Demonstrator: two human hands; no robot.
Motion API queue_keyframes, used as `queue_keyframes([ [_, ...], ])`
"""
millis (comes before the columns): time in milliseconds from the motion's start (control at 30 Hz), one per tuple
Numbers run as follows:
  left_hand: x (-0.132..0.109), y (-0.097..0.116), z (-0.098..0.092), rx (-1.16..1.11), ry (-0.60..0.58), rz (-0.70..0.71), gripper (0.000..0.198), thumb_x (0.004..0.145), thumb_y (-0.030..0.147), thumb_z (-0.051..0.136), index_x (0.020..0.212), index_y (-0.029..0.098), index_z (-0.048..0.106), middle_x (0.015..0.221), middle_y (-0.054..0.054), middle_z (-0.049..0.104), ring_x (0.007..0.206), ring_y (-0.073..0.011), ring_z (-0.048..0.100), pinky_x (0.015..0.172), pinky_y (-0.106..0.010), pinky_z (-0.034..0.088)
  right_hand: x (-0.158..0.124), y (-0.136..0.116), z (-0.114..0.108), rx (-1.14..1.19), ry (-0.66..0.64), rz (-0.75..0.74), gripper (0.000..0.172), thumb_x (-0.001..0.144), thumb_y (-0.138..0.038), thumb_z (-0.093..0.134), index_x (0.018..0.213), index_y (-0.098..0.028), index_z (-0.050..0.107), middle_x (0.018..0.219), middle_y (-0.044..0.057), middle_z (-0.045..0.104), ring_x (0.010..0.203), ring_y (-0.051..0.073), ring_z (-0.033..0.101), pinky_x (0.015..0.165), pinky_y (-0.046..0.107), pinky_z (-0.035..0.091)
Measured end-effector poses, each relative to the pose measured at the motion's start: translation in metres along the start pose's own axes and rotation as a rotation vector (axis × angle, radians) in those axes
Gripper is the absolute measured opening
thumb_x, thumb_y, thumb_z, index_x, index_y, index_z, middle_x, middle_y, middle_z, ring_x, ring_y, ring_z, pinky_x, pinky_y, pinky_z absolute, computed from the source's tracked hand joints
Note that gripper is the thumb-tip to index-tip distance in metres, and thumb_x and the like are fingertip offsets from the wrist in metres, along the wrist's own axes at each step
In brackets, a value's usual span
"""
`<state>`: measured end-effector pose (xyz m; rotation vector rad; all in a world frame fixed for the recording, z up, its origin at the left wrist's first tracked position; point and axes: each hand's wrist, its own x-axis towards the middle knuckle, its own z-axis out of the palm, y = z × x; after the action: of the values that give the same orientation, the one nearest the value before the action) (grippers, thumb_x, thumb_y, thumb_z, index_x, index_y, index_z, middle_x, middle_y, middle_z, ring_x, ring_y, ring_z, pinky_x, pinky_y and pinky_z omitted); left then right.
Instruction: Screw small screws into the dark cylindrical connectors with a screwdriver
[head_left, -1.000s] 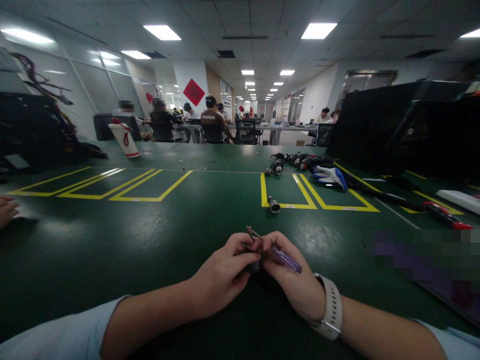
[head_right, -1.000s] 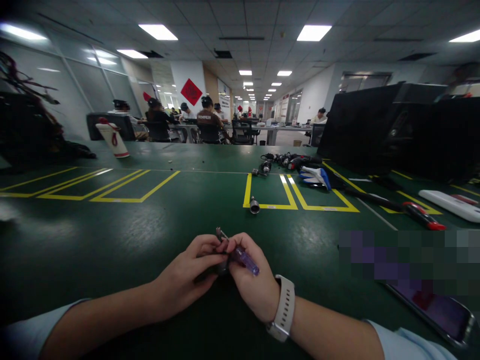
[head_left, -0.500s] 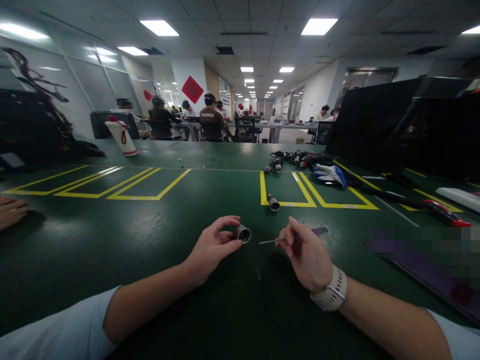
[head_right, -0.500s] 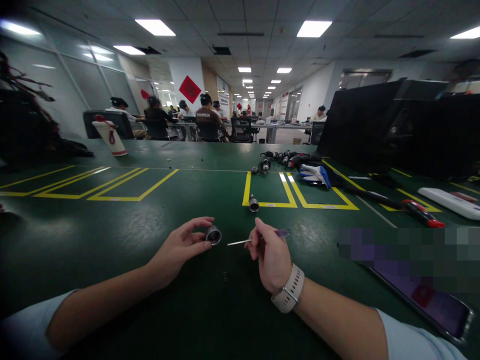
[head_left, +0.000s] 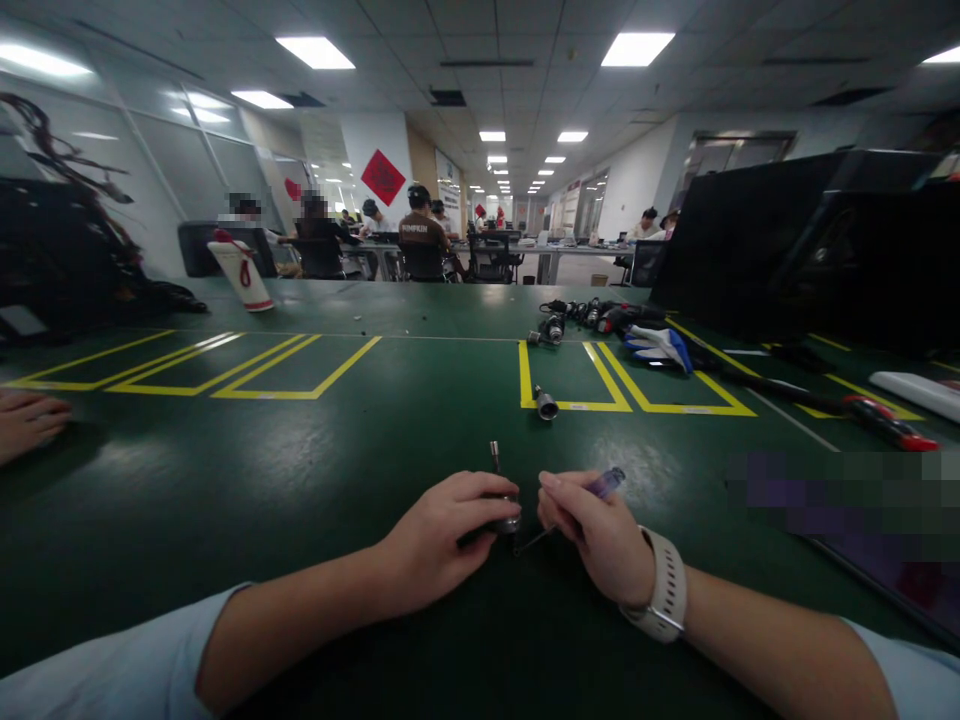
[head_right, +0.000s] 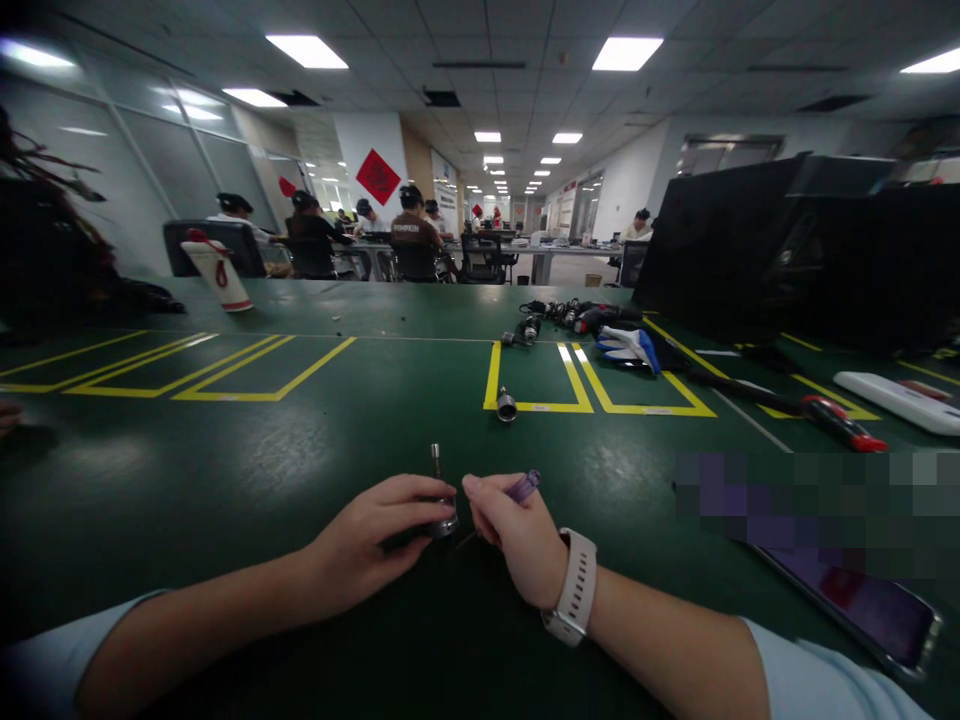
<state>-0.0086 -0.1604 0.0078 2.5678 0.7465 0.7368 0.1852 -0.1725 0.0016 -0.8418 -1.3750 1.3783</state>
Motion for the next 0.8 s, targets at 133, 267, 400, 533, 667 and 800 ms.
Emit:
queue_keyframes([
  [133,-0.003,0.002,0.0,0.151,0.025,0.086,0.042,0.077,0.001,0.044,0.114,0.02,0.054,0.118,-0.008,0.056,0.109,-0.0192,0.05,0.091,-0.038,0.044,0.0,0.0,0.0,-0.031,0.008,-0.028,0.048,0.084,-0.04,0.047,0.041,-0.02,0.037,0.041,-0.005,0.03,0.046,0.01,0.033,0.052,0.027,0.029],
  [267,-0.002,0.002,-0.003,0.21,-0.037,0.102,0.045,0.077,0.0,0.042,0.114,0.023,0.055,0.118,-0.006,0.057,0.109,-0.02,0.05,0.09,-0.037,0.046,0.0,-0.001,0.001,-0.048,0.018,-0.027,0.049,0.083,-0.04,0.047,0.041,-0.02,0.036,0.042,-0.005,0.031,0.046,0.01,0.033,0.051,0.027,0.028],
  [400,-0.002,0.001,-0.003,0.202,-0.028,0.133,0.042,0.079,0.003,0.043,0.115,0.023,0.054,0.117,-0.007,0.058,0.108,-0.0202,0.051,0.09,-0.038,0.046,-0.001,0.0,0.001,-0.047,0.02,-0.032,0.048,0.083,-0.041,0.047,0.042,-0.02,0.036,0.042,-0.005,0.031,0.046,0.01,0.032,0.05,0.028,0.028],
  [533,-0.003,-0.001,-0.001,0.11,0.069,0.046,0.04,0.08,0.004,0.045,0.114,0.023,0.054,0.117,-0.007,0.056,0.109,-0.0193,0.051,0.092,-0.039,0.045,-0.001,0.002,0.0,-0.061,0.017,-0.022,0.047,0.084,-0.041,0.047,0.043,-0.019,0.037,0.043,-0.005,0.032,0.046,0.01,0.033,0.05,0.027,0.028],
  [667,0.002,-0.005,0.0,-0.126,0.18,-0.186,0.036,0.075,0.009,0.054,0.109,0.022,0.057,0.114,-0.007,0.055,0.106,-0.0192,0.053,0.091,-0.039,0.046,-0.001,-0.001,0.002,-0.138,0.001,-0.001,0.048,0.084,-0.044,0.045,0.044,-0.019,0.039,0.043,-0.005,0.033,0.043,0.009,0.032,0.047,0.027,0.026],
  [800,0.007,-0.009,0.001,-0.465,0.266,-0.359,0.036,0.074,0.013,0.057,0.11,0.02,0.056,0.112,-0.007,0.054,0.101,-0.0178,0.056,0.087,-0.036,0.049,0.0,-0.009,0.005,-0.218,0.011,0.059,0.05,0.081,-0.05,0.046,0.042,-0.02,0.038,0.041,-0.005,0.032,0.041,0.008,0.03,0.045,0.026,0.024],
])
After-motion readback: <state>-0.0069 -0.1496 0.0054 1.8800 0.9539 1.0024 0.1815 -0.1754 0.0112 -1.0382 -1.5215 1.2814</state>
